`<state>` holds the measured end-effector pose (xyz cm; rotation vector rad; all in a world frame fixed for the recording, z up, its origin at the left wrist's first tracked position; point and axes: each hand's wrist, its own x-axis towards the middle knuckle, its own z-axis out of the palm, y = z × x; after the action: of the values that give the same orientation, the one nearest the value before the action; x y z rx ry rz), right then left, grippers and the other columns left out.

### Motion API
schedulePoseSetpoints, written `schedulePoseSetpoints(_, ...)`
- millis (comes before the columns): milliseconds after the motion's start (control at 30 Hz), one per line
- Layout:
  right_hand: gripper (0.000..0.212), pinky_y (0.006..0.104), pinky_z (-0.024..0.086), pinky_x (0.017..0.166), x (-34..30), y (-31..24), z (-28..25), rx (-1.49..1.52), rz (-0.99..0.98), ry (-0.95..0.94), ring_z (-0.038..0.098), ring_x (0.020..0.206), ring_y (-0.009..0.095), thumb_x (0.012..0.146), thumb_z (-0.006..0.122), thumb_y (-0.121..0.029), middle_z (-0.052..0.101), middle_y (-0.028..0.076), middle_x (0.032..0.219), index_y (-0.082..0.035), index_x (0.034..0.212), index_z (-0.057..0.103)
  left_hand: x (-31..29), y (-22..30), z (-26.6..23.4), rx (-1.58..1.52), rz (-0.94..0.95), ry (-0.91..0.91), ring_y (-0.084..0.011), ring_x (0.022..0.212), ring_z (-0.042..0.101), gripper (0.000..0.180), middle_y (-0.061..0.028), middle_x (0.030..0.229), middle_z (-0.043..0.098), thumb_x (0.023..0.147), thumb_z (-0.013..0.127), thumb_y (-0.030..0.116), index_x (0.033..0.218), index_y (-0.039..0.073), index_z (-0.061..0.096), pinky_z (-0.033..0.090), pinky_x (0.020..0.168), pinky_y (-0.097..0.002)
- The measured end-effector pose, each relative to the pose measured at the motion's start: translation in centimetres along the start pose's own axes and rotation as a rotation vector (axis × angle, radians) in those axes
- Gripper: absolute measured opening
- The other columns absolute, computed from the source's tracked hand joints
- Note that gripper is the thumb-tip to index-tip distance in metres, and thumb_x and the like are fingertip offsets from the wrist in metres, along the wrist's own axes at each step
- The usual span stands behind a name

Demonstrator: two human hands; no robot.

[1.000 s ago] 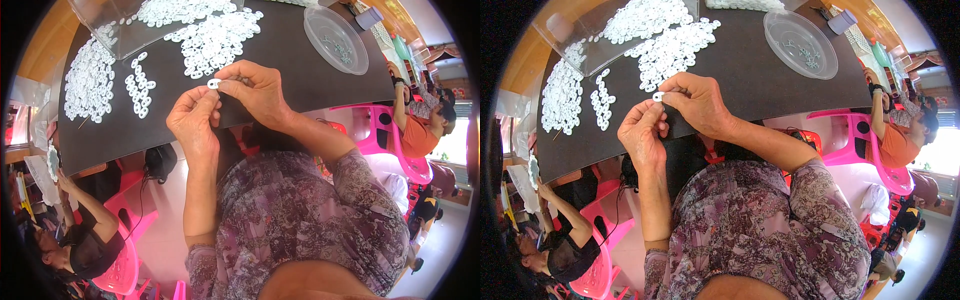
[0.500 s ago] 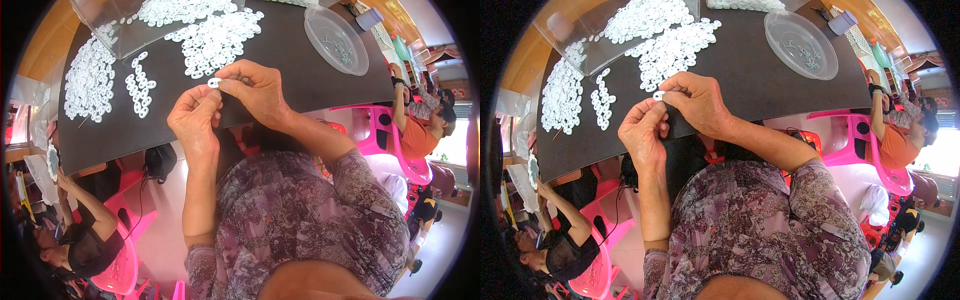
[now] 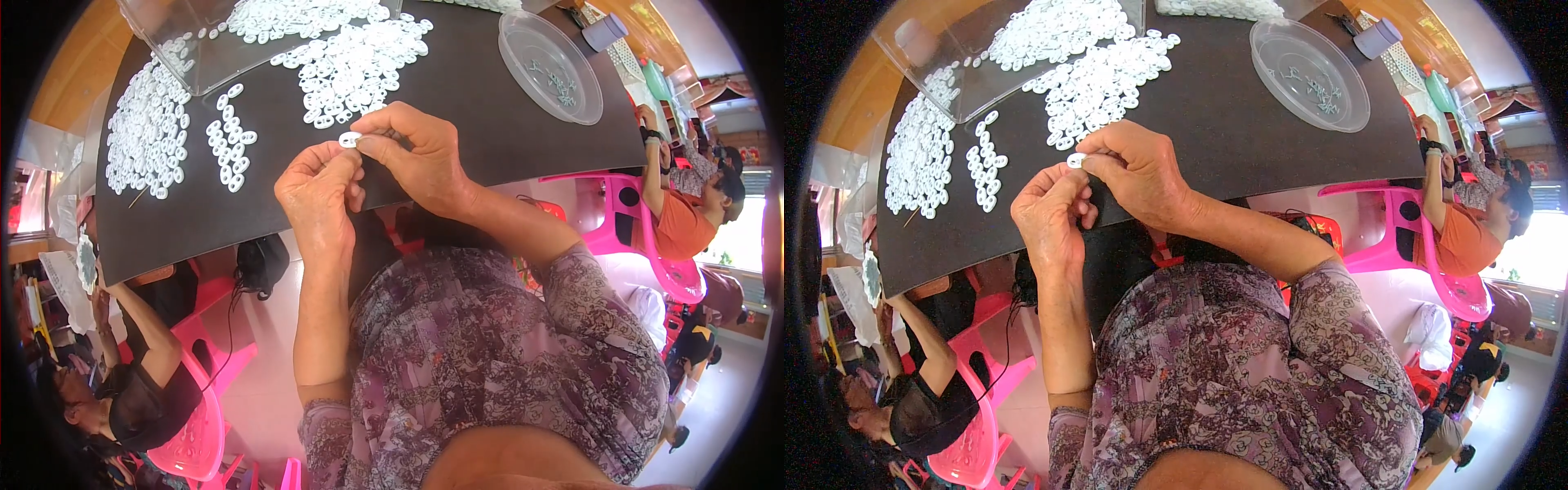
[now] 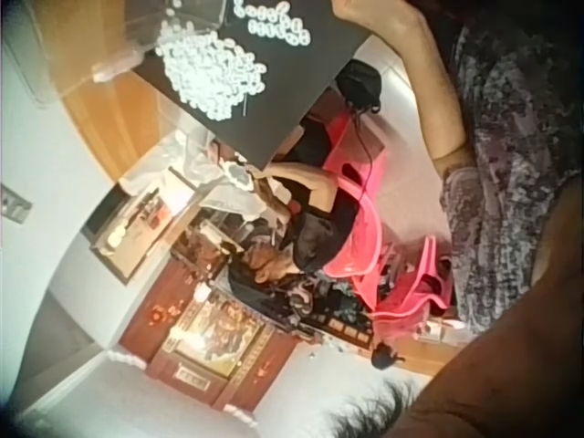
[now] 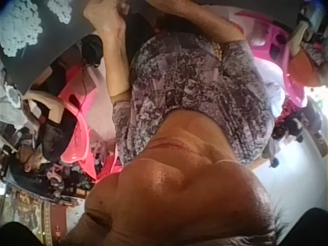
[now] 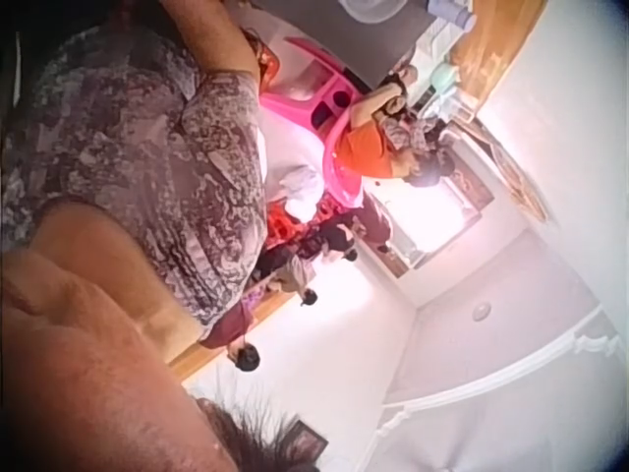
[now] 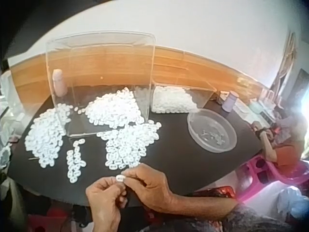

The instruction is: Assembling small white plastic components by inserting small metal parts by hand at a workbench.

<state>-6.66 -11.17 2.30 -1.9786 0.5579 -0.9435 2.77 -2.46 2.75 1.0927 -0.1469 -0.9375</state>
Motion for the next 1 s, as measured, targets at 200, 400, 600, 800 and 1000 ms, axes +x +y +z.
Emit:
schedulePoseSetpoints(200, 0.012, 0.0219, 0.045, 0.06, 0.3, -0.5, -0.2, 0.202, 0.178, 0.023, 0.053, 0.066, 0.005, 0.078, 0.062, -0.001, 0.062, 0.001, 0.077, 0.0, 0.089, 0.065, -0.1, 0.4, 0.0, 0.0, -0.052, -0.035, -0.0069, 0.042, 0.041, 0.003, -0.0055, 0.059, 0.053, 0.073, 0.057, -0.005, 0.07, -0.003, 0.058, 0.031, 0.037, -0.0204)
schedulePoseSetpoints(400, 0.01, 0.0265, 0.045, 0.06, 1.7, 1.6, -2.3, -0.06, 0.084, 0.08, 0.057, 0.066, 0.012, 0.077, 0.063, -0.004, 0.062, 0.005, 0.072, -0.002, 0.086, 0.065, -0.4, 0.1, -0.3, 0.055, -0.011, -0.031, -0.0053, 0.042, 0.041, 0.001, -0.0037, 0.06, 0.053, 0.073, 0.058, -0.004, 0.072, -0.003, 0.058, 0.03, 0.037, -0.0191)
schedulePoseSetpoints(600, 0.011, 0.0314, 0.045, 0.061, 2.0, 4.7, -5.2, -0.706, -0.305, -0.001, 0.055, 0.068, 0.022, 0.073, 0.065, -0.003, 0.059, 0.008, 0.074, -0.006, 0.084, 0.065, -0.7, -0.3, -0.5, 0.168, 0.134, -0.007, -0.0047, 0.044, 0.041, 0.001, -0.0024, 0.061, 0.053, 0.075, 0.06, -0.002, 0.074, -0.002, 0.059, 0.029, 0.039, -0.0182)
schedulePoseSetpoints(800, 0.008, 0.0366, 0.044, 0.064, 1.5, 2.4, -4.7, -0.656, -0.381, 0.07, 0.054, 0.073, 0.026, 0.073, 0.062, -0.006, 0.057, 0.008, 0.074, -0.007, 0.08, 0.064, -0.6, -0.6, -0.2, 0.193, 0.149, -0.013, -0.004, 0.045, 0.04, 0.001, -0.001, 0.061, 0.052, 0.075, 0.06, -0.002, 0.074, -0.002, 0.059, 0.029, 0.04, -0.0178)
schedulePoseSetpoints(1000, 0.01, 0.0259, 0.045, 0.064, 1.1, -0.5, -3.2, -0.056, 0.101, -0.337, 0.056, 0.071, 0.011, 0.078, 0.064, -0.007, 0.062, 0.003, 0.076, -0.001, 0.086, 0.065, -1.2, -0.9, 0.3, 0.267, 0.203, -0.015, -0.0005, 0.054, 0.04, 0.004, 0.0048, 0.064, 0.049, 0.079, 0.061, -0.001, 0.077, -0.001, 0.058, 0.03, 0.047, -0.0159)
